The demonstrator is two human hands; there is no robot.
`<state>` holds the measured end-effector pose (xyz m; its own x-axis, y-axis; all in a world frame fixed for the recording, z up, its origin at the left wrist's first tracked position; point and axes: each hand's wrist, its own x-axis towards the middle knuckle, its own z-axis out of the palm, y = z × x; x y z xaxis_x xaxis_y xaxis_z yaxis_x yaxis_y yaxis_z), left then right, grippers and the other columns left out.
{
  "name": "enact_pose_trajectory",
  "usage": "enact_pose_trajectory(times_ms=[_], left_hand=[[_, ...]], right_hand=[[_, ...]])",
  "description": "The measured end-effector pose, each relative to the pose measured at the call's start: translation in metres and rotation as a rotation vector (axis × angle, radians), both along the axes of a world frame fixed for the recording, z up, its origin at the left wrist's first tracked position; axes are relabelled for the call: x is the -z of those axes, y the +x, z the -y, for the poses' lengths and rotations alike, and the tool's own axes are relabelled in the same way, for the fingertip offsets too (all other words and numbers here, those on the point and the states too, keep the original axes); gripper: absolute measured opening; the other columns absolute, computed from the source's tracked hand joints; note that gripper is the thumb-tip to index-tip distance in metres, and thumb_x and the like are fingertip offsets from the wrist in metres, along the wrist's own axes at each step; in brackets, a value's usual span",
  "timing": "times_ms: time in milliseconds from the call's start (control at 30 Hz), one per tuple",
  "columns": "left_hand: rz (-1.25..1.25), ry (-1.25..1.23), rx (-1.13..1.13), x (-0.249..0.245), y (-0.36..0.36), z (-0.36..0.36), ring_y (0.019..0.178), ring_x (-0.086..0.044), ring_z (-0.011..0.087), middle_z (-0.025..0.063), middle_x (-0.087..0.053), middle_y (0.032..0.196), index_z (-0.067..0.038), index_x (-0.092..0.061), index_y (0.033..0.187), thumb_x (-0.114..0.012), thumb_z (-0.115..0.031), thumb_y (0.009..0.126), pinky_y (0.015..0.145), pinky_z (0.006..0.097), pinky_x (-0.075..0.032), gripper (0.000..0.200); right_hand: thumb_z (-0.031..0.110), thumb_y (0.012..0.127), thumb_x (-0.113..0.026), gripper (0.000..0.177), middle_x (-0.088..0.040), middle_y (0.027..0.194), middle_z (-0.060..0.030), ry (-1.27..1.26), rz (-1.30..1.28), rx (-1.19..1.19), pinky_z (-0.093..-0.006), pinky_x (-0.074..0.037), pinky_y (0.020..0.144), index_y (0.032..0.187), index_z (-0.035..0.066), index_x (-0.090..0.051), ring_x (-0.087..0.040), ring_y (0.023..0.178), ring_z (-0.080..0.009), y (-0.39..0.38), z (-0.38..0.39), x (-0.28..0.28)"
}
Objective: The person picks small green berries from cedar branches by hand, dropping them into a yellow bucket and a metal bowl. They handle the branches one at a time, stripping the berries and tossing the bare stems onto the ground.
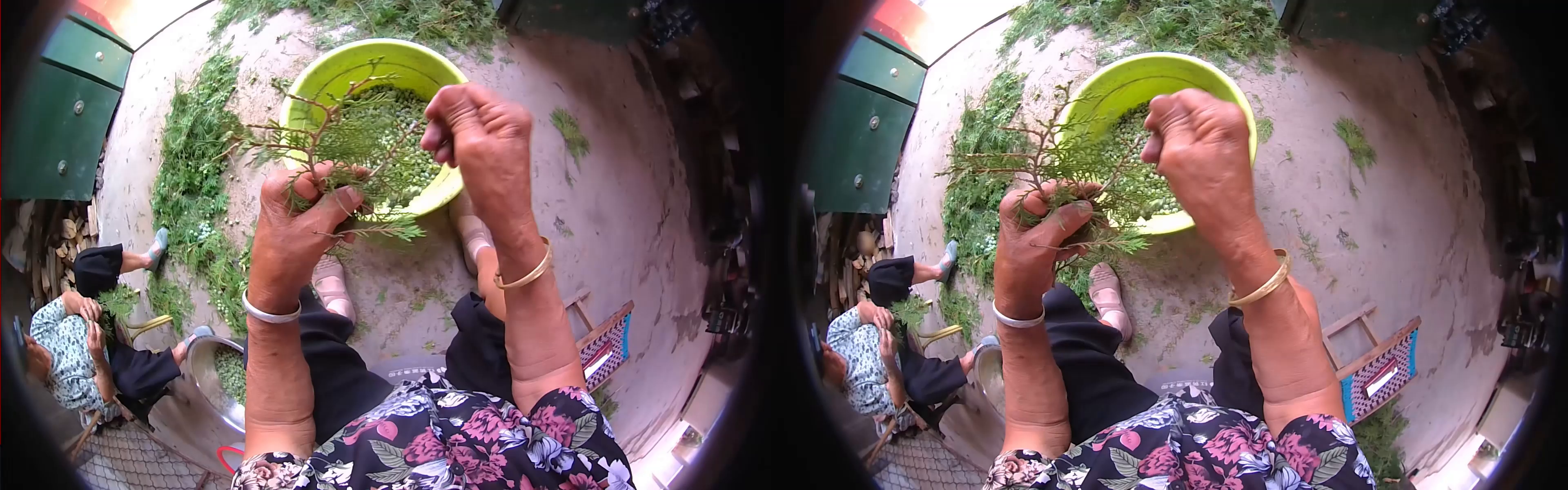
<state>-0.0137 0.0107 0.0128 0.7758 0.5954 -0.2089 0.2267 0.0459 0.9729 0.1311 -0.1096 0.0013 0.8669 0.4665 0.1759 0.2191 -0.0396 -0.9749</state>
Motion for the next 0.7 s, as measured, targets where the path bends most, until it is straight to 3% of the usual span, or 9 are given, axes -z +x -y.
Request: enact_pose_trajectory(times_ms=[67, 167, 233, 300, 367, 467, 567, 633, 700], left_hand=[[-0.066, -0.070, -0.140, -0.005, 0.003, -0.007, 0.066, -0.059, 0.0088, 0.0014, -0.062, 0.081, -0.003, -0.061, 0.094, -0.069, -0.008, 0.080, 0.051, 0.0210, -0.050, 0.016], [0.120, -0.119, -0.453, 0.005, 0.003, -0.029, 0.056, -0.057, 0.0105, 0.0038, -0.061, 0.075, -0.004, -0.056, 0.085, -0.069, -0.005, 0.079, 0.043, 0.0188, -0.045, 0.015], [0.158, -0.147, -0.418, 0.003, -0.004, -0.041, 0.054, -0.058, 0.0133, 0.0061, -0.061, 0.075, -0.003, -0.054, 0.086, -0.070, -0.003, 0.078, 0.041, 0.0194, -0.042, 0.017], [0.175, -0.218, -0.428, 0.004, -0.005, -0.042, 0.054, -0.058, 0.0149, 0.0078, -0.062, 0.076, -0.003, -0.054, 0.086, -0.069, -0.002, 0.079, 0.040, 0.0197, -0.041, 0.016], [0.195, -0.283, -0.450, 0.006, -0.007, -0.046, 0.054, -0.058, 0.0164, 0.0095, -0.062, 0.076, -0.002, -0.054, 0.086, -0.068, -0.002, 0.080, 0.039, 0.0201, -0.040, 0.015], [0.292, -0.679, -0.327, 0.006, -0.008, -0.044, 0.058, -0.056, 0.0195, 0.0184, -0.063, 0.084, 0.003, -0.056, 0.094, -0.060, -0.004, 0.085, 0.041, 0.0209, -0.039, 0.012], [0.313, -0.882, -0.222, 0.014, -0.006, -0.049, 0.059, -0.054, 0.0198, 0.0207, -0.063, 0.085, 0.005, -0.057, 0.099, -0.057, -0.007, 0.088, 0.041, 0.0207, -0.037, 0.016], [0.301, -0.943, -0.237, 0.011, -0.004, -0.047, 0.057, -0.053, 0.0182, 0.0214, -0.063, 0.085, 0.005, -0.057, 0.100, -0.055, -0.007, 0.089, 0.040, 0.0207, -0.035, 0.016], [0.331, -1.054, -0.201, 0.014, -0.005, -0.046, 0.058, -0.054, 0.0170, 0.0213, -0.063, 0.085, 0.004, -0.058, 0.099, -0.055, -0.009, 0.089, 0.040, 0.0201, -0.036, 0.017]], right_hand=[[0.007, 0.089, -0.061, 0.011, -0.066, 0.069, -0.0064, 0.198, -0.135, 0.074, -0.0200, -0.049, 0.051, 0.091, -0.004, -0.065, -0.059, 0.059, -0.0065, 0.009, 0.007, -0.005], [0.003, 0.088, -0.060, 0.018, -0.067, 0.079, -0.0106, 0.310, -0.129, 0.083, -0.0217, -0.052, 0.058, 0.103, -0.005, -0.064, -0.063, 0.069, -0.0101, 0.017, 0.006, -0.004], [0.002, 0.085, -0.062, 0.029, -0.068, 0.090, -0.0168, 0.229, 0.017, 0.052, -0.0262, -0.055, 0.068, 0.113, -0.007, -0.060, -0.066, 0.081, -0.0148, 0.022, 0.005, 0.010], [0.002, 0.082, -0.064, 0.036, -0.067, 0.097, -0.0214, -0.244, 0.518, 0.197, -0.0297, -0.055, 0.072, 0.116, -0.008, -0.057, -0.066, 0.088, -0.0188, 0.023, 0.004, 0.015], [0.005, 0.079, -0.068, 0.036, -0.067, 0.096, -0.0226, -0.210, 0.460, 0.175, -0.0305, -0.054, 0.075, 0.111, -0.009, -0.059, -0.067, 0.087, -0.0207, 0.018, 0.005, 0.009], [0.006, 0.081, -0.067, 0.019, -0.069, 0.081, -0.0133, -0.027, 0.040, 0.123, -0.0278, -0.053, 0.070, 0.096, -0.007, -0.066, -0.066, 0.077, -0.0161, 0.007, 0.004, 0.004], [0.006, 0.084, -0.065, 0.016, -0.067, 0.074, -0.0078, 0.017, -0.121, -0.082, -0.0262, -0.052, 0.066, 0.094, -0.006, -0.067, -0.063, 0.070, -0.0127, -0.002, 0.004, 0.005], [0.008, 0.087, -0.063, 0.019, -0.066, 0.077, -0.0059, 0.004, -0.176, -0.139, -0.0240, -0.053, 0.065, 0.099, -0.006, -0.066, -0.060, 0.067, -0.0115, -0.006, 0.003, 0.008], [0.012, 0.089, -0.062, 0.027, -0.066, 0.087, -0.0085, 0.047, -0.454, -0.158, -0.0228, -0.053, 0.065, 0.107, -0.008, -0.062, -0.060, 0.068, -0.0115, -0.011, 0.000, 0.007]])
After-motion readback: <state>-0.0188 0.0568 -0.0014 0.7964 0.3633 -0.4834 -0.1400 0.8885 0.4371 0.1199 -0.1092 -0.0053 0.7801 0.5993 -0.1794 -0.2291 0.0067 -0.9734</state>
